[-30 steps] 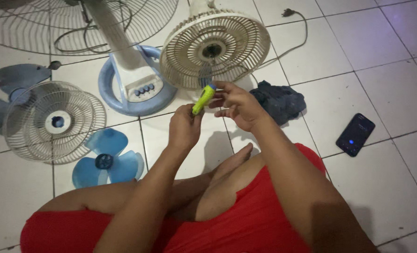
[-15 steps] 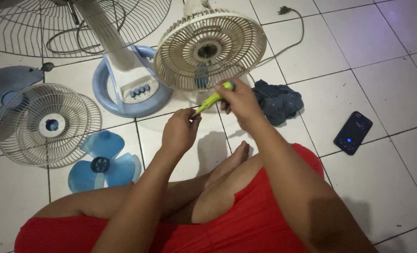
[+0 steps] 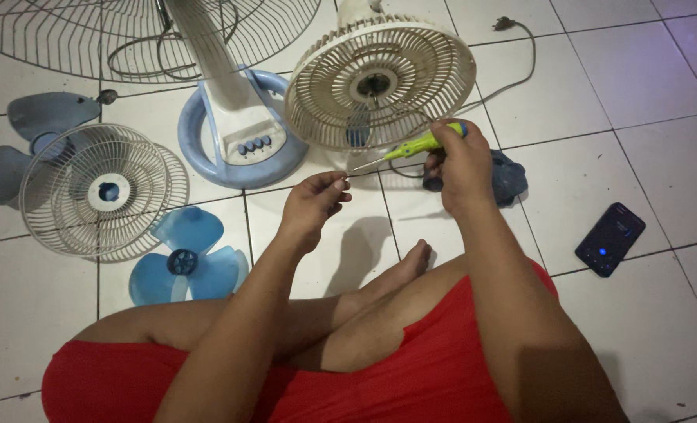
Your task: The person assembles a small electric fan by attaching the front grille, inserting the blue fan blade, and securing the rear grille. They use a screwdriver to tighten the central nut and ensure the components are properly aligned.
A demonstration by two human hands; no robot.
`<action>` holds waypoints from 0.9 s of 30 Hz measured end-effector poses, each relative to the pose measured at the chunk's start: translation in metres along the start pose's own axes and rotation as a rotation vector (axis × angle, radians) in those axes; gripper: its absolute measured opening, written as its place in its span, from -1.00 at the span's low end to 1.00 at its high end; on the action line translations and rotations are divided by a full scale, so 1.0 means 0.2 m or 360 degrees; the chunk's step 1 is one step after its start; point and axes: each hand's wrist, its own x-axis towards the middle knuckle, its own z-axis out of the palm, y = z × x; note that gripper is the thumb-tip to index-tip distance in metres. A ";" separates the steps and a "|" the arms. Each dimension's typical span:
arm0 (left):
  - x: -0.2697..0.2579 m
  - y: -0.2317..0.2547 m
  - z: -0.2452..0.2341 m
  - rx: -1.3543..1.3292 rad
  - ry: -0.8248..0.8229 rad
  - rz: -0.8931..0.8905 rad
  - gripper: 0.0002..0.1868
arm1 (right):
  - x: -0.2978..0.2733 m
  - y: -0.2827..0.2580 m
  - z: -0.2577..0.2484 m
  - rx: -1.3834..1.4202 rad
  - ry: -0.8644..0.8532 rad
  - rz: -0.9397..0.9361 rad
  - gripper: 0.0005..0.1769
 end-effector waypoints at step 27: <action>0.00 0.01 0.02 -0.0133 0.0048 -0.0118 -0.68 | -0.03 0.01 0.02 -0.0093 -0.0111 -0.0019 -0.77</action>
